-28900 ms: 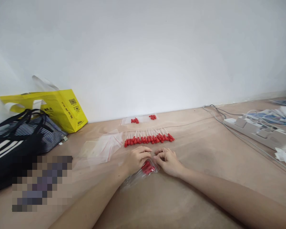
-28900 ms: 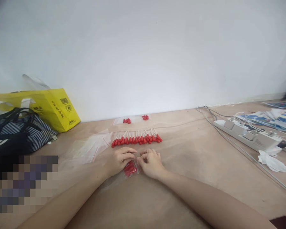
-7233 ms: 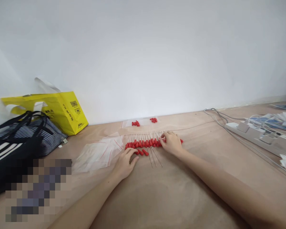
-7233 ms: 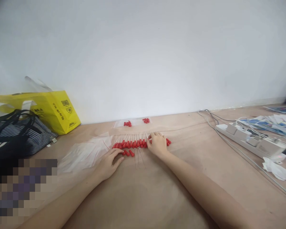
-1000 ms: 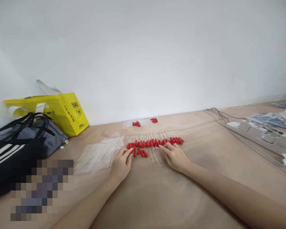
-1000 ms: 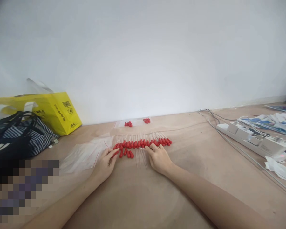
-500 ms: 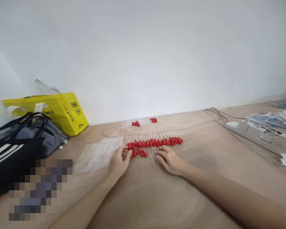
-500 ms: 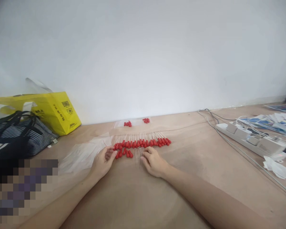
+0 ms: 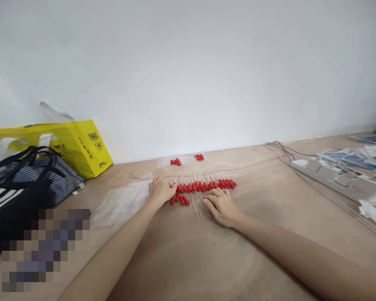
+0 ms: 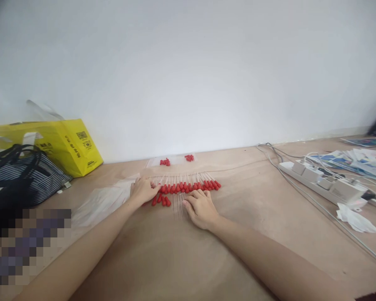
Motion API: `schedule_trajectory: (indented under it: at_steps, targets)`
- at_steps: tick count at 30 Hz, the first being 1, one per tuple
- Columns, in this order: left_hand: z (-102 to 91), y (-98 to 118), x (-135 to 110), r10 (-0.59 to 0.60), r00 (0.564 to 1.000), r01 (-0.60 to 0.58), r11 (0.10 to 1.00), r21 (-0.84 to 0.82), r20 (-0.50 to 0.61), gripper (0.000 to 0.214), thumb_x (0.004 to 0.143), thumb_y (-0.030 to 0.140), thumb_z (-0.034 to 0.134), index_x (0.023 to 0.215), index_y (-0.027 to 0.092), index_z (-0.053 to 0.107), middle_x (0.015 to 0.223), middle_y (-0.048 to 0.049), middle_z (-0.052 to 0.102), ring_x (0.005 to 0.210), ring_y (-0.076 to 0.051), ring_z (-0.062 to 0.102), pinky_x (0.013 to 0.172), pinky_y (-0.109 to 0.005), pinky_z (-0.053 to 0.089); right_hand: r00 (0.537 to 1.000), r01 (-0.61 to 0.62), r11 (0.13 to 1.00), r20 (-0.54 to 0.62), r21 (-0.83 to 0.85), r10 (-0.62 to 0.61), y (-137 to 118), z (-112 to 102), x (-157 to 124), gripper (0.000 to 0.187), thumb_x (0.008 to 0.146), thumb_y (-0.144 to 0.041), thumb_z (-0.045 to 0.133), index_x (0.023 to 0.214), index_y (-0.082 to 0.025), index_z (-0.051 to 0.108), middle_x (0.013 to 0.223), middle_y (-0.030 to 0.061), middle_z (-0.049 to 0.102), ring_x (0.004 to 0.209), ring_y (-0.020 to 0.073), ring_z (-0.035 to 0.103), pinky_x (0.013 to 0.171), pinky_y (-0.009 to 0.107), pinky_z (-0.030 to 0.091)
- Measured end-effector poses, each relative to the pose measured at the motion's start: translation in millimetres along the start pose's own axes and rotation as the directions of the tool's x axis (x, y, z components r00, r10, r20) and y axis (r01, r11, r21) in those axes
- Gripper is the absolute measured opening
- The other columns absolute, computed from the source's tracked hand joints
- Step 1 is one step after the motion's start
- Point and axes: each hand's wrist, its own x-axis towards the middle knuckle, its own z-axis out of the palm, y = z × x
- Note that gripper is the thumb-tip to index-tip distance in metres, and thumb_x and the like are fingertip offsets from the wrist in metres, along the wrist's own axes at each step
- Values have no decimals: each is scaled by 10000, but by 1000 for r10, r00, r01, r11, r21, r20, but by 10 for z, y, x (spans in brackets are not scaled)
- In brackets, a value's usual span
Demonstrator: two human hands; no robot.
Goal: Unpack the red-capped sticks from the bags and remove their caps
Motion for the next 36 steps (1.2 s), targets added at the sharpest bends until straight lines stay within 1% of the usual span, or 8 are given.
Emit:
schedule_trajectory:
  at_steps: [3,6,9,14,19,22,29,36]
  targets:
    - [-64,-21,-53,24,999,-24,1000,14,-46,265,686,356,485,522,178,595,838,-119,601,926,-325,483,735,-435,383,999,13,1000,-32,-11,-13,14,22,-3,238,874,-274,364,856,-210,593,868,32,592,848,157,480,735,333,269]
    - [-171,-100,-227,149,968,-146,989,29,-203,199,701,307,485,587,181,589,904,-100,599,921,-294,487,762,-425,372,996,18,1000,-85,-11,-19,46,60,-1,178,839,-274,430,876,-204,589,857,38,590,830,163,493,740,336,284]
    - [-234,-215,-494,331,872,-336,941,52,-359,181,732,292,482,622,185,577,859,-75,613,864,-258,513,719,-393,379,986,35,999,-164,-10,-36,76,96,8,182,801,-254,477,946,-188,567,881,58,579,846,173,497,751,336,312]
    - [-181,-275,-836,572,736,-595,802,57,-363,117,761,227,489,706,191,587,825,-39,636,838,-203,537,722,-337,384,947,114,993,-300,-17,-114,57,100,10,316,762,-230,511,1069,-156,516,997,107,522,936,204,467,762,328,353]
    - [-113,-134,-863,675,616,-703,704,104,-406,91,766,192,501,738,182,587,808,-23,648,817,-184,540,742,-321,391,920,276,953,-253,-122,-299,-20,54,2,299,761,-337,551,1041,-233,559,1025,75,544,924,199,469,809,375,295]
    - [-109,-61,-854,676,598,-717,692,91,-430,90,768,192,505,742,177,591,790,-21,651,793,-174,543,729,-313,398,915,320,935,-206,-151,-346,-53,57,22,263,781,-351,541,1019,-247,576,972,51,594,896,181,477,843,389,248]
    - [-86,-30,-898,661,629,-716,698,27,-408,139,786,211,481,794,185,617,853,-40,661,833,-183,563,769,-341,413,883,386,901,-205,-198,-423,-76,136,86,245,840,-147,407,918,-249,616,649,-13,602,681,118,476,827,367,235]
    - [32,32,-829,686,610,-742,671,20,-397,233,841,231,420,981,175,598,1042,-61,634,1043,-216,527,895,-410,385,863,402,881,-219,-248,-455,-84,148,78,259,824,-107,360,908,-194,588,705,8,595,667,118,474,866,363,236]
